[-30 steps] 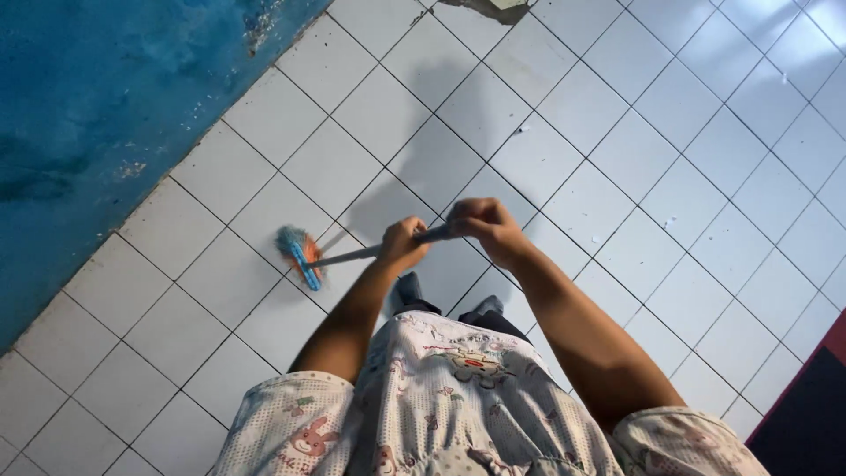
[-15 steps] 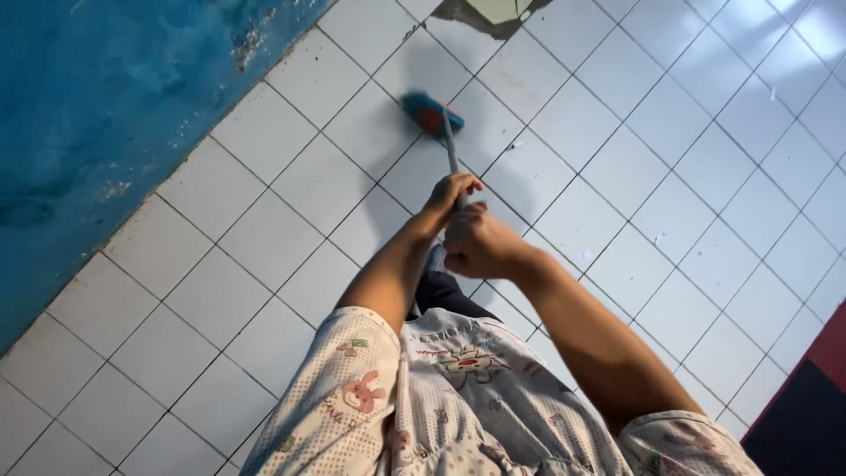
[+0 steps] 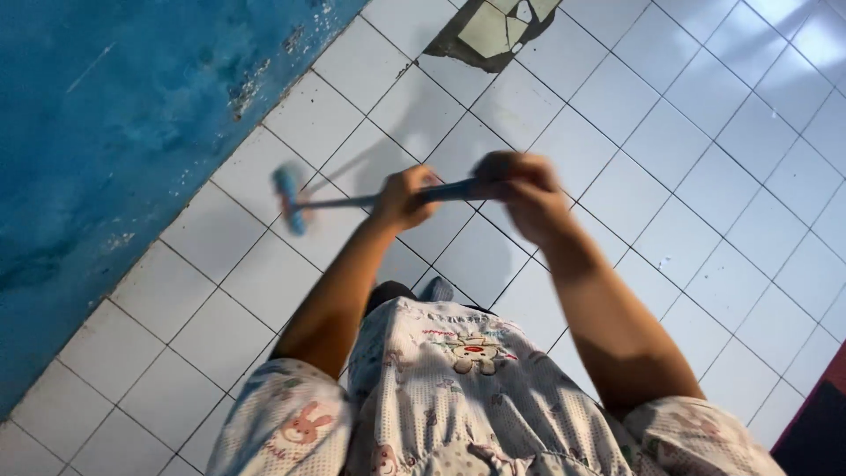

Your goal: The person sweeps a tiled floor with a broom, moving debris toward a central area. They navigate around a fan and a cardboard box while sweeping different sections of the room.

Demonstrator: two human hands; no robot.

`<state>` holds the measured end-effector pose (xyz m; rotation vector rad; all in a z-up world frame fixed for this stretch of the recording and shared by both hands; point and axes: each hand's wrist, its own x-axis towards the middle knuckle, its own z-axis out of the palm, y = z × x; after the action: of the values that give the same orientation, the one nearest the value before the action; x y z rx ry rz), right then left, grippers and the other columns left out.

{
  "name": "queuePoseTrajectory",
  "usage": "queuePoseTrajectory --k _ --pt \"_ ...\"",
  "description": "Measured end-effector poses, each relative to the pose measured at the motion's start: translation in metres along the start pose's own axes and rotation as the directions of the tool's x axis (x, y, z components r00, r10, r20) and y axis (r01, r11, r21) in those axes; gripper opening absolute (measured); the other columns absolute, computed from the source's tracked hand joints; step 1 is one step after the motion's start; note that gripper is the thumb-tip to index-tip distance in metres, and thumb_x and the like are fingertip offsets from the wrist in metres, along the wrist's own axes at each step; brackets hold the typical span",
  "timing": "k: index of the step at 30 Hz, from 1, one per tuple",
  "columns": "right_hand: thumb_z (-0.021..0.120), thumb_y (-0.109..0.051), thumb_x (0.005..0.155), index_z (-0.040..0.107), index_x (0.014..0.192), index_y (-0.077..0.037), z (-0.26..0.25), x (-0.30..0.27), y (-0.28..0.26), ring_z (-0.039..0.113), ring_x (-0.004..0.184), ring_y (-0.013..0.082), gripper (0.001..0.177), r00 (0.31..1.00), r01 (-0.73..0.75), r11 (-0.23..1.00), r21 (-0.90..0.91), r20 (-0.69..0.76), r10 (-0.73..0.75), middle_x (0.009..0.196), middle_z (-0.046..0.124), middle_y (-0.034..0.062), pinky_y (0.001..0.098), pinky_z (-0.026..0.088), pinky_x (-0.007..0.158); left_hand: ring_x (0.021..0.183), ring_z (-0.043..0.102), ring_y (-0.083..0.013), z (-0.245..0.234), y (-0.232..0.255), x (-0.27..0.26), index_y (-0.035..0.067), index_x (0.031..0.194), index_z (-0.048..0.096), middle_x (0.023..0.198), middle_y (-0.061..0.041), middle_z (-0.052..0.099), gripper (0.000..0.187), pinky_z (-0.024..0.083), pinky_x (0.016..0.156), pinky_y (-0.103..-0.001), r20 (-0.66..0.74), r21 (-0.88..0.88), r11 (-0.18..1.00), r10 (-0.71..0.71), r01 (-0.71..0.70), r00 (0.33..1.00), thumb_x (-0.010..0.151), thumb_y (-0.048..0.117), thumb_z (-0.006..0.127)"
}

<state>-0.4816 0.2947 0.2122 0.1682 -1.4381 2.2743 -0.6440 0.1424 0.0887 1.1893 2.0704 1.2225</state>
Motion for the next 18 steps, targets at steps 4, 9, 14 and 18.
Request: queuePoseTrajectory --k 4,9,14,18 --pt "0.062 0.002 0.085 0.068 0.095 0.001 -0.003 0.002 0.115 0.065 0.105 0.0241 0.011 0.865 -0.495 0.865 -0.081 -0.140 0.482 0.108 0.068 0.0130 0.0366 0.052 0.094 0.078 0.073 -0.0308 -0.009 -0.135 -0.030 0.011 0.092 0.067 0.082 -0.013 0.073 0.027 0.056 0.071 -0.040 0.094 0.175 0.949 -0.281 0.262 0.955 0.076 0.025 0.082" --pt "0.064 0.004 0.091 0.065 0.094 0.001 -0.017 0.001 0.208 0.064 0.113 0.0240 0.005 0.860 -0.498 0.865 -0.059 -0.158 0.485 0.114 0.069 0.0135 0.0364 0.051 0.099 0.075 0.073 -0.0312 -0.001 -0.223 -0.035 0.012 0.090 0.068 0.078 -0.013 0.072 0.027 0.056 0.071 -0.040 0.091 0.209 0.923 -0.348 0.324 0.933 0.073 0.024 0.085" --pt "0.058 0.000 0.089 0.068 0.088 0.003 -0.003 0.083 0.140 0.069 0.084 0.0180 0.011 0.805 -0.475 0.880 0.030 -0.390 0.448 0.088 0.069 0.0106 0.0302 0.057 0.079 0.058 0.067 -0.0272 -0.021 -0.162 0.039 0.011 0.094 0.064 0.064 -0.011 0.063 0.010 0.051 0.056 -0.040 0.059 -0.074 0.954 -0.286 0.290 0.956 0.085 0.009 0.067" --pt "0.060 0.007 0.081 0.057 0.066 0.002 0.009 0.133 0.085 0.056 0.063 0.0129 0.016 0.871 -0.382 0.843 -0.379 -0.454 0.190 0.069 0.061 0.0074 0.0286 0.044 0.056 0.054 0.061 -0.0265 -0.026 -0.125 0.109 0.010 0.092 0.065 0.060 -0.010 0.059 0.010 0.047 0.054 -0.039 0.094 -0.055 0.987 -0.145 0.151 0.985 0.083 0.010 0.071"
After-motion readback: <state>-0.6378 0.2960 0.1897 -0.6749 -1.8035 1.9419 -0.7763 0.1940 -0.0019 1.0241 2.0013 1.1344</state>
